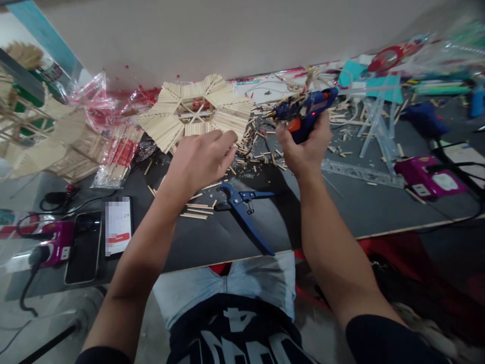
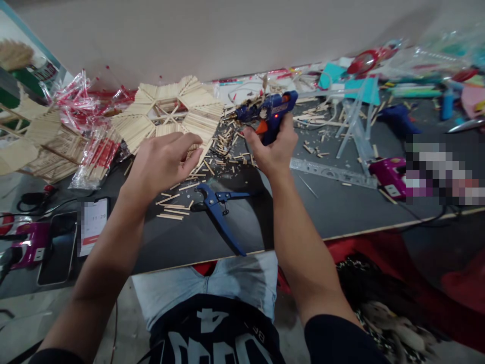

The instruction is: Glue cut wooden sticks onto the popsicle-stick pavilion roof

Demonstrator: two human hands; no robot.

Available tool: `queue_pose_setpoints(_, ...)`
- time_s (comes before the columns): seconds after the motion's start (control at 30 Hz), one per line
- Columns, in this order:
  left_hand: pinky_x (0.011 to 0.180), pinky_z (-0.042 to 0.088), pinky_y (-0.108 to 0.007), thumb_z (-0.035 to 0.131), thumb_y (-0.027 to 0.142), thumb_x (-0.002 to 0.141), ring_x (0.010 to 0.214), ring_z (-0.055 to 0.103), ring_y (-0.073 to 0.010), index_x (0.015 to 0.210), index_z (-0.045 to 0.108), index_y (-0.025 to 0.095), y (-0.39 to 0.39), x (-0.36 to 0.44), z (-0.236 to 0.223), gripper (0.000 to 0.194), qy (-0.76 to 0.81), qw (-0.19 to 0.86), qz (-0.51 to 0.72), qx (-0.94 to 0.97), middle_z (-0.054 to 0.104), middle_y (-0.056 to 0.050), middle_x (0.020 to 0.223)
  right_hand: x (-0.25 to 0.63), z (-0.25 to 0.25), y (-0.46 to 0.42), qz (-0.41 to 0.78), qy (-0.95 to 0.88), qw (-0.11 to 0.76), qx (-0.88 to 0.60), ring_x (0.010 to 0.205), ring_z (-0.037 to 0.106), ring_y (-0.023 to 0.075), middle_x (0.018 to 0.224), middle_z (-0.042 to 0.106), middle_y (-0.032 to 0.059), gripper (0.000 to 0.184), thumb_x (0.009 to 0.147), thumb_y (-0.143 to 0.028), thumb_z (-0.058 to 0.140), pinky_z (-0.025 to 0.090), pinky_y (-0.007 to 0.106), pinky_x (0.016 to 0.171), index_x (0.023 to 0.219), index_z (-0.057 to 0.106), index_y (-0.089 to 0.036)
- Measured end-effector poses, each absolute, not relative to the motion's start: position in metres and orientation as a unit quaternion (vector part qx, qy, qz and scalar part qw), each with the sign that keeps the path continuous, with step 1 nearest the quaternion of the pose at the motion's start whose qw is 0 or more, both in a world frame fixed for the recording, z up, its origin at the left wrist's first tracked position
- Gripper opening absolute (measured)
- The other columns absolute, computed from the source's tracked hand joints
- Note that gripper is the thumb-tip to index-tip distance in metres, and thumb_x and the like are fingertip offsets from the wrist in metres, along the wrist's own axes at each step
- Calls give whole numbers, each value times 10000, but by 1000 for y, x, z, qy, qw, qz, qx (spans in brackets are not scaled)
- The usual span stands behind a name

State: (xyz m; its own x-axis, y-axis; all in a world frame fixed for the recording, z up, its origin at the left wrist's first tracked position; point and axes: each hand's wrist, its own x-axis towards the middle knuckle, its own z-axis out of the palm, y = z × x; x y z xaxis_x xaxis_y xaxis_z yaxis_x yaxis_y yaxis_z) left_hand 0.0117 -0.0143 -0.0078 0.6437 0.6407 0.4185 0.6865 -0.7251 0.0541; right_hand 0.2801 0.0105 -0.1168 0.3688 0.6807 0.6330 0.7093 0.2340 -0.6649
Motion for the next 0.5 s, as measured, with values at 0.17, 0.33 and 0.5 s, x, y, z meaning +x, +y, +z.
queue_pose_setpoints(0.17,666,440,-303,438,314,1037,739,648,-180,1069,710,173,-13,10,-8,308,-358,48,-216,-907,713,-58,841,278,-114,8,-7,-553,541,-634,872,687,278,973,690,113,604,810,-727,656,587,453,722,1157,569,-241)
queue_pose_setpoints(0.33,675,449,-303,451,311,1026,736,639,-179,1073,705,174,-12,9,-7,292,-352,33,-220,-909,708,-55,831,274,-109,6,-23,-553,533,-640,819,674,261,921,683,101,552,816,-715,646,580,429,697,1110,570,-253)
queue_pose_setpoints(0.5,677,451,-302,488,347,1007,723,639,-178,1086,708,177,-13,8,-6,289,-353,12,-229,-907,703,-46,799,275,-110,7,-38,-554,533,-639,791,666,264,897,676,98,547,820,-734,632,575,440,678,1089,577,-262)
